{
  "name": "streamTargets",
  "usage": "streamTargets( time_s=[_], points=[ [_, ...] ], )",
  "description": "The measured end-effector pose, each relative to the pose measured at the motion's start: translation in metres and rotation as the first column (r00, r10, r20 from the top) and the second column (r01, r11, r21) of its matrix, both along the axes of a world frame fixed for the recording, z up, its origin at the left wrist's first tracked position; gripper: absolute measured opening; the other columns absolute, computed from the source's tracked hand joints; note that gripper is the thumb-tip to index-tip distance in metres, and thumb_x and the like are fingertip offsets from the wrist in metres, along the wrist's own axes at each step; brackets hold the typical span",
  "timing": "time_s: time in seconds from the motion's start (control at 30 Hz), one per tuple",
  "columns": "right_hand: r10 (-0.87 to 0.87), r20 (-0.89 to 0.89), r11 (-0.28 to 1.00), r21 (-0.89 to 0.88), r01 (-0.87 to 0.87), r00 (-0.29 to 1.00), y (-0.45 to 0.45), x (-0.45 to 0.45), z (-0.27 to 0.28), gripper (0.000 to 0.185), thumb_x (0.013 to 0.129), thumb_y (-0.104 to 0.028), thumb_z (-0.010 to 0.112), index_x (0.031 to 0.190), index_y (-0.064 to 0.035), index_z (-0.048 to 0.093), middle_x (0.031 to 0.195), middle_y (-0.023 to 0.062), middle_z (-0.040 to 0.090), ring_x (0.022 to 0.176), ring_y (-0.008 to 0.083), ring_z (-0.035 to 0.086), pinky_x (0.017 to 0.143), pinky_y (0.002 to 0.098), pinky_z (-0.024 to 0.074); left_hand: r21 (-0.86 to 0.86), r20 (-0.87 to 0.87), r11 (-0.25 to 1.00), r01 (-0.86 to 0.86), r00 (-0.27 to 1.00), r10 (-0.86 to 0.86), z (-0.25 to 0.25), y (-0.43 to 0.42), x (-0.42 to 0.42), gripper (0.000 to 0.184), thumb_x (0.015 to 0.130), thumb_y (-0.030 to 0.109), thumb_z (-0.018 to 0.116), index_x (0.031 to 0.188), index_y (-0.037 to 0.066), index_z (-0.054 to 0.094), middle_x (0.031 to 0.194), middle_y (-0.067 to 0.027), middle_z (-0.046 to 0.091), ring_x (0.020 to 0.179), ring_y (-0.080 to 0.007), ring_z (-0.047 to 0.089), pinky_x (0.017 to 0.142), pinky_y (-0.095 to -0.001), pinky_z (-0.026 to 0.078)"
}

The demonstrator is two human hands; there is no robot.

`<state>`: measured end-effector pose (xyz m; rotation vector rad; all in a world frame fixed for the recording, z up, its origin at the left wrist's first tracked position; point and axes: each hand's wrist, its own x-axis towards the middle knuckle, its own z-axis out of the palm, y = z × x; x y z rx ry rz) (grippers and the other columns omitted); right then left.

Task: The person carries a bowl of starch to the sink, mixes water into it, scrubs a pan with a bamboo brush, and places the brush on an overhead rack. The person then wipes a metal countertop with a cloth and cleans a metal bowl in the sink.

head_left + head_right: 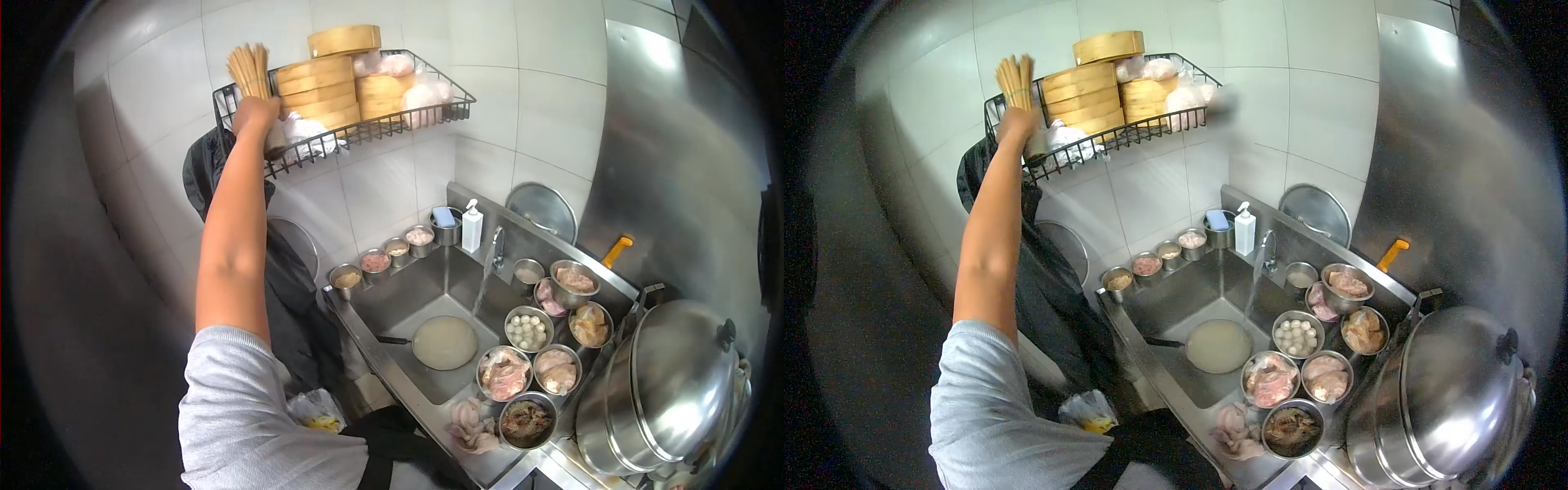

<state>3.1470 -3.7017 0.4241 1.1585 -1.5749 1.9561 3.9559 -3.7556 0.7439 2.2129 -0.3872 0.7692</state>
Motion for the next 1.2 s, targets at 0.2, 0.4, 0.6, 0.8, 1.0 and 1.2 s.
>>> streamTargets(
  time_s=[0.2,0.4,0.6,0.8,1.0,1.2],
  points=[
    [0.106,0.013,0.992,0.065,-0.107,0.994,0.007,0.034,-0.004,0.024,0.088,-0.016,0.064,0.099,0.0048,0.064,0.09,0.0173,0.065,0.076,0.0236,0.062,0.069,0.0304,0.0518,-0.252,0.214,0.955,0.154,0.972,-0.1,0.047,0.034,-0.032,0.058,0.067,0.043,0.066,0.099,-0.005,0.063,0.1,-0.022,0.065,0.091,-0.0324,0.065,0.082,-0.0388,0.05],
    [0.684,0.258,0.679,0.115,-0.725,0.682,-0.025,0.135,-0.045,0.022,0.086,-0.012,0.058,0.104,0.0002,0.057,0.098,0.0095,0.057,0.086,0.017,0.055,0.079,0.0284,0.0469,-0.415,0.039,0.254,0.874,0.296,-0.954,-0.011,0.019,-0.157,0.031,0.079,0.026,0.065,0.091,-0.002,0.059,0.076,-0.0097,0.061,0.061,-0.0171,0.06,0.054,-0.0296,0.05],
    [0.946,0.317,-0.077,0.424,-0.902,0.068,-0.044,0.329,-0.016,0.063,0.079,-0.019,0.07,0.13,0.0017,0.038,0.114,0.0188,0.051,0.104,0.0283,0.052,0.087,0.0355,0.0424,-0.616,-0.27,-0.01,0.788,-0.223,-0.937,-0.251,-0.059,-0.237,0.049,0.072,0.013,0.076,0.112,0.0,0.051,0.094,-0.0057,0.063,0.078,-0.0123,0.061,0.072,-0.0286,0.05],
    [0.856,0.441,0.002,0.518,-0.855,0.269,-0.108,0.44,-0.116,0.069,0.075,-0.021,0.07,0.129,0.0035,0.034,0.12,0.0232,0.048,0.111,0.0304,0.051,0.092,0.0417,0.0413,-0.543,-0.513,0.186,0.819,-0.148,-0.846,-0.43,-0.103,-0.227,0.044,0.072,0.023,0.079,0.099,0.0,0.052,0.089,-0.0077,0.061,0.078,-0.0124,0.059,0.064,-0.0298,0.051],
    [0.333,0.873,-0.244,0.444,-0.862,0.355,-0.173,0.485,-0.233,0.056,0.068,-0.014,0.068,0.115,0.0014,0.042,0.103,0.0159,0.054,0.082,0.0222,0.059,0.068,0.0348,0.0498,-0.464,-0.774,0.186,0.866,-0.295,-0.56,-0.5,-0.218,-0.121,0.032,0.078,0.033,0.072,0.097,0.01,0.06,0.082,-0.0025,0.062,0.068,-0.011,0.057,0.054,-0.0251,0.048],
    [0.228,0.83,-0.019,0.526,-0.85,0.508,-0.178,0.514,-0.248,0.071,0.074,-0.022,0.07,0.128,0.002,0.031,0.095,0.0133,0.06,0.074,0.0212,0.06,0.067,0.0332,0.0505,-0.436,-0.789,0.388,0.812,-0.139,-0.598,-0.554,-0.415,-0.092,0.026,0.081,0.034,0.067,0.083,0.012,0.054,0.073,0.001,0.057,0.063,-0.0114,0.053,0.053,-0.0295,0.046]
  ],
)
